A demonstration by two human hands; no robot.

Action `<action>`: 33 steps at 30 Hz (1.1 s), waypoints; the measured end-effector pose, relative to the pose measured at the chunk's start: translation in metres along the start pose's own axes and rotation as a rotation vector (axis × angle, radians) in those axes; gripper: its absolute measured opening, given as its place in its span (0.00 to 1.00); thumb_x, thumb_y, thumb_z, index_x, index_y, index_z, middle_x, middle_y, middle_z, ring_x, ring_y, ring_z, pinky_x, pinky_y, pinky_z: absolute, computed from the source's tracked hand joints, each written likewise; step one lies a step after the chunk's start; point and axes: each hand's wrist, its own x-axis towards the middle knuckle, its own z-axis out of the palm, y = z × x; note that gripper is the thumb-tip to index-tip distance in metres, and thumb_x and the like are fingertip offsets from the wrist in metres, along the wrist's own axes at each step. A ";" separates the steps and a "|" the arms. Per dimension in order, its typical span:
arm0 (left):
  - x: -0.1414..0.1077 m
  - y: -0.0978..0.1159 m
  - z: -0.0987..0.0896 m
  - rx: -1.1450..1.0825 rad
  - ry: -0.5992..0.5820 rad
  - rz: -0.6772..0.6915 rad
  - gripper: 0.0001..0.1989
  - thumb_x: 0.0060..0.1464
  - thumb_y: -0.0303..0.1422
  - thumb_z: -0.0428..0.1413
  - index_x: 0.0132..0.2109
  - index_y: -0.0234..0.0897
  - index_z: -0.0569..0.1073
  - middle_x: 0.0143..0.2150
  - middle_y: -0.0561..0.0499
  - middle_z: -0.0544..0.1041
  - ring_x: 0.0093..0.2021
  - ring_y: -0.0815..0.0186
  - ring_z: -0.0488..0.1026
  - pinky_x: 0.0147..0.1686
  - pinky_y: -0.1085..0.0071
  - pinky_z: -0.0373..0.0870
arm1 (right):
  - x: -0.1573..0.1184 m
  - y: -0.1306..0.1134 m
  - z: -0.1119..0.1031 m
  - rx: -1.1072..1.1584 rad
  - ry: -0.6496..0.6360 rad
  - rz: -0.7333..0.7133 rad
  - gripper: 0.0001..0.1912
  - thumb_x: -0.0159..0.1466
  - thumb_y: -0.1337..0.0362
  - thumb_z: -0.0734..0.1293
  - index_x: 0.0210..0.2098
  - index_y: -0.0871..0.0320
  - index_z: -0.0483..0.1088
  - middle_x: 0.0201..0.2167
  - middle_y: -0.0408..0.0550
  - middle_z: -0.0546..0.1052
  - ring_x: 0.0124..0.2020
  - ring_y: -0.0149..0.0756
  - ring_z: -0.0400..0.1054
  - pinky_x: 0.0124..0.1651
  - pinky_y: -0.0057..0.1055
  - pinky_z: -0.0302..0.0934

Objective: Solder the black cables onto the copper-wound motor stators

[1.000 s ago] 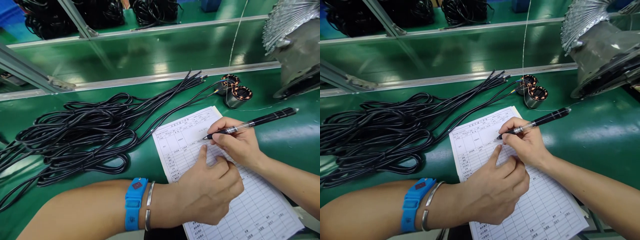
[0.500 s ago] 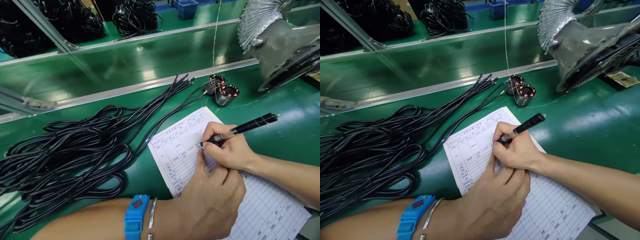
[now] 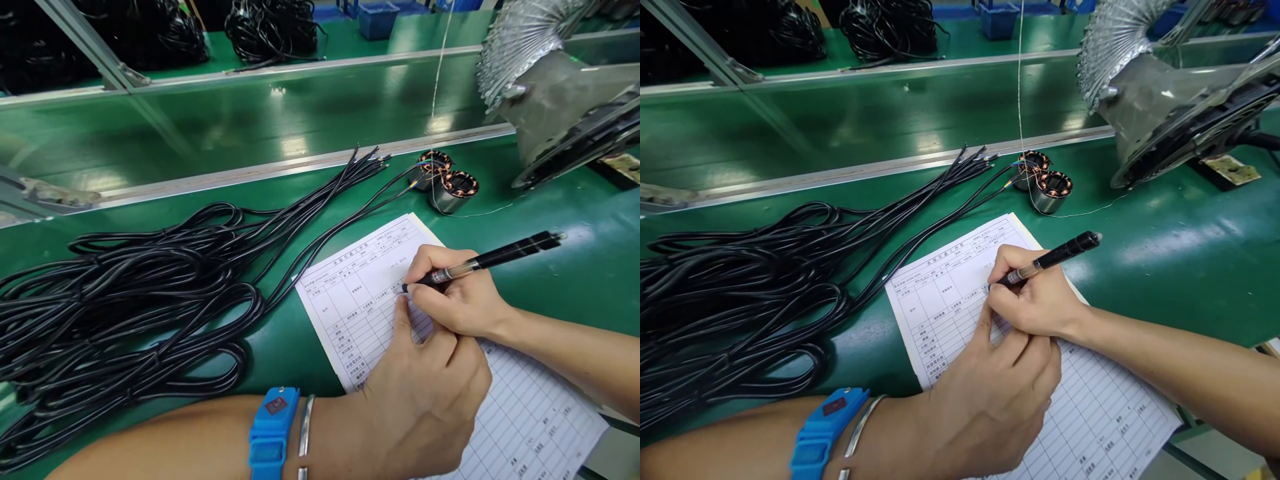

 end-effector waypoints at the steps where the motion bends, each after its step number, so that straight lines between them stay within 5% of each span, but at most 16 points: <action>1: 0.000 0.000 0.000 0.000 0.004 0.002 0.22 0.64 0.33 0.44 0.59 0.24 0.68 0.50 0.40 0.70 0.52 0.48 0.66 0.54 0.34 0.63 | 0.000 0.000 0.000 0.000 -0.007 0.001 0.05 0.51 0.72 0.60 0.22 0.57 0.65 0.17 0.38 0.67 0.19 0.24 0.57 0.20 0.23 0.52; 33: 0.001 -0.002 -0.005 -0.012 -0.054 0.016 0.23 0.64 0.33 0.43 0.61 0.25 0.66 0.52 0.40 0.69 0.55 0.48 0.64 0.56 0.36 0.62 | 0.001 0.002 -0.003 0.021 0.003 0.040 0.05 0.50 0.72 0.62 0.22 0.56 0.63 0.17 0.38 0.66 0.18 0.26 0.55 0.20 0.26 0.50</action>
